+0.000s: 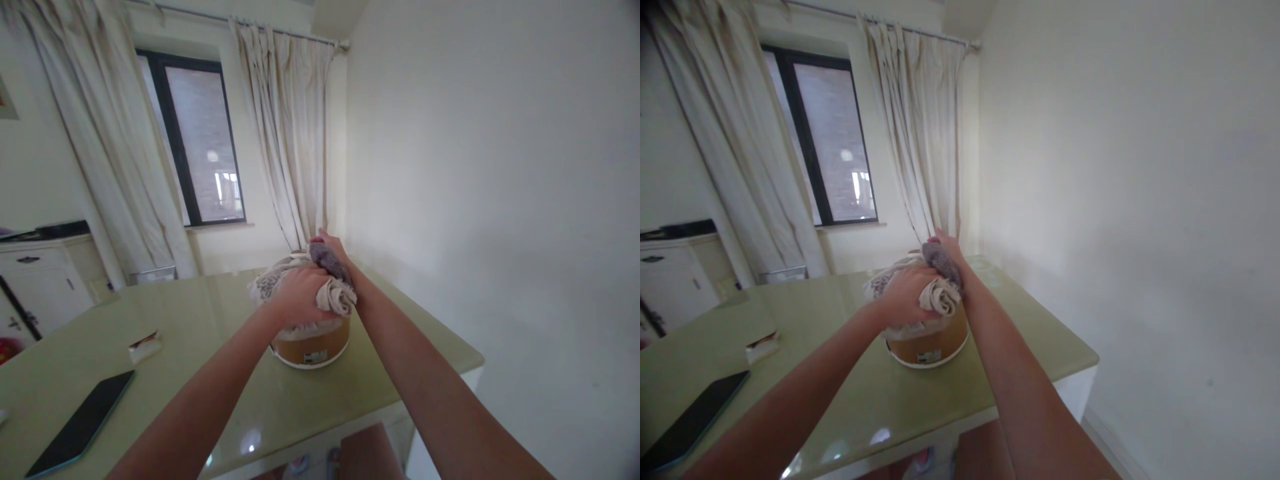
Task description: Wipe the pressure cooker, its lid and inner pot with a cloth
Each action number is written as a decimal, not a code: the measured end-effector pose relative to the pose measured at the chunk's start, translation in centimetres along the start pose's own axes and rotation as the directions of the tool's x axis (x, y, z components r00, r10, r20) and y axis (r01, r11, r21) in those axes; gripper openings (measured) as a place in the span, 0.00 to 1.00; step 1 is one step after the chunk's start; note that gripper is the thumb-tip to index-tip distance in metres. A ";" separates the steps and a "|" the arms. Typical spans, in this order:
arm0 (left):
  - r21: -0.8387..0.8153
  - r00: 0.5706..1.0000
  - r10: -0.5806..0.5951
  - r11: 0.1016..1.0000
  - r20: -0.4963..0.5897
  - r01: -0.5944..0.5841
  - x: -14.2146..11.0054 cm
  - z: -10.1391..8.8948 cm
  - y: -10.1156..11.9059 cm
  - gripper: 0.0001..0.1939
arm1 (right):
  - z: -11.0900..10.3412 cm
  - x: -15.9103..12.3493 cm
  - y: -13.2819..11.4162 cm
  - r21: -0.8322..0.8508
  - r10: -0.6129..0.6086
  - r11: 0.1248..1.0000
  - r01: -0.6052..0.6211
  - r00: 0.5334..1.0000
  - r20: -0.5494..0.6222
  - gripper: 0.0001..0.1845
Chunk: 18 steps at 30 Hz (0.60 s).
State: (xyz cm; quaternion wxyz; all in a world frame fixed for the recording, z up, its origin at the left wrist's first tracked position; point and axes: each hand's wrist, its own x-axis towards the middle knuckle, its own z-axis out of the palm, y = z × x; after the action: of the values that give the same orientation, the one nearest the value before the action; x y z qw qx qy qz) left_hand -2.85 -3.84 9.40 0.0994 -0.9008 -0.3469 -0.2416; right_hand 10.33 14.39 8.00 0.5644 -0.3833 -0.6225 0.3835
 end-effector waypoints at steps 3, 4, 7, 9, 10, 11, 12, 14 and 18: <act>0.029 0.960 0.263 0.965 -0.092 -0.262 -4.0 2.4 -1.2 0.26 | 0.7 -0.2 -0.2 0.117 0.028 0.993 -0.032 0.999 0.037 0.31; 0.077 0.938 0.313 0.949 -0.151 -0.304 -5.3 3.3 -1.8 0.21 | 0.8 -0.3 -0.2 0.102 0.004 0.995 -0.009 0.999 0.049 0.30; 0.232 0.840 0.416 0.907 -0.348 -0.352 -8.3 5.5 -3.6 0.07 | 1.1 -0.9 -0.2 -0.018 -0.077 0.997 0.080 0.990 0.120 0.27; 0.273 0.765 0.409 0.911 -0.498 -0.309 -9.5 6.7 -4.6 0.08 | 1.2 -1.2 -0.2 -0.109 -0.116 0.985 0.134 0.981 0.158 0.26; 0.270 0.734 0.383 0.923 -0.560 -0.275 -10.0 7.2 -5.0 0.07 | 1.2 -1.3 -0.1 -0.141 -0.133 0.977 0.157 0.976 0.170 0.25; 0.257 0.718 0.348 0.936 -0.603 -0.239 -10.3 7.6 -5.3 0.07 | 1.3 -1.3 -0.1 -0.160 -0.146 0.972 0.174 0.974 0.173 0.24; 0.236 0.715 0.311 0.950 -0.627 -0.207 -10.5 7.9 -5.5 0.08 | 1.3 -1.4 -0.1 -0.171 -0.156 0.968 0.186 0.973 0.171 0.23; 0.172 0.736 0.229 0.973 -0.638 -0.154 -10.8 8.2 -5.8 0.10 | 1.4 -1.3 -0.1 -0.179 -0.168 0.964 0.197 0.972 0.165 0.23; -0.121 0.777 -0.106 0.992 -0.621 0.038 -10.1 7.2 -6.3 0.16 | 1.4 -1.4 -0.3 -0.172 -0.132 0.972 0.159 0.979 0.157 0.23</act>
State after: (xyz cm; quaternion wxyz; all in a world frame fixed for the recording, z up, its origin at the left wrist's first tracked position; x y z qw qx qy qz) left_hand -10.93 -2.57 -1.85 0.1536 -0.7595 -0.3156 -0.5477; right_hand 9.00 12.98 7.58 0.5068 -0.3582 -0.7209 0.3086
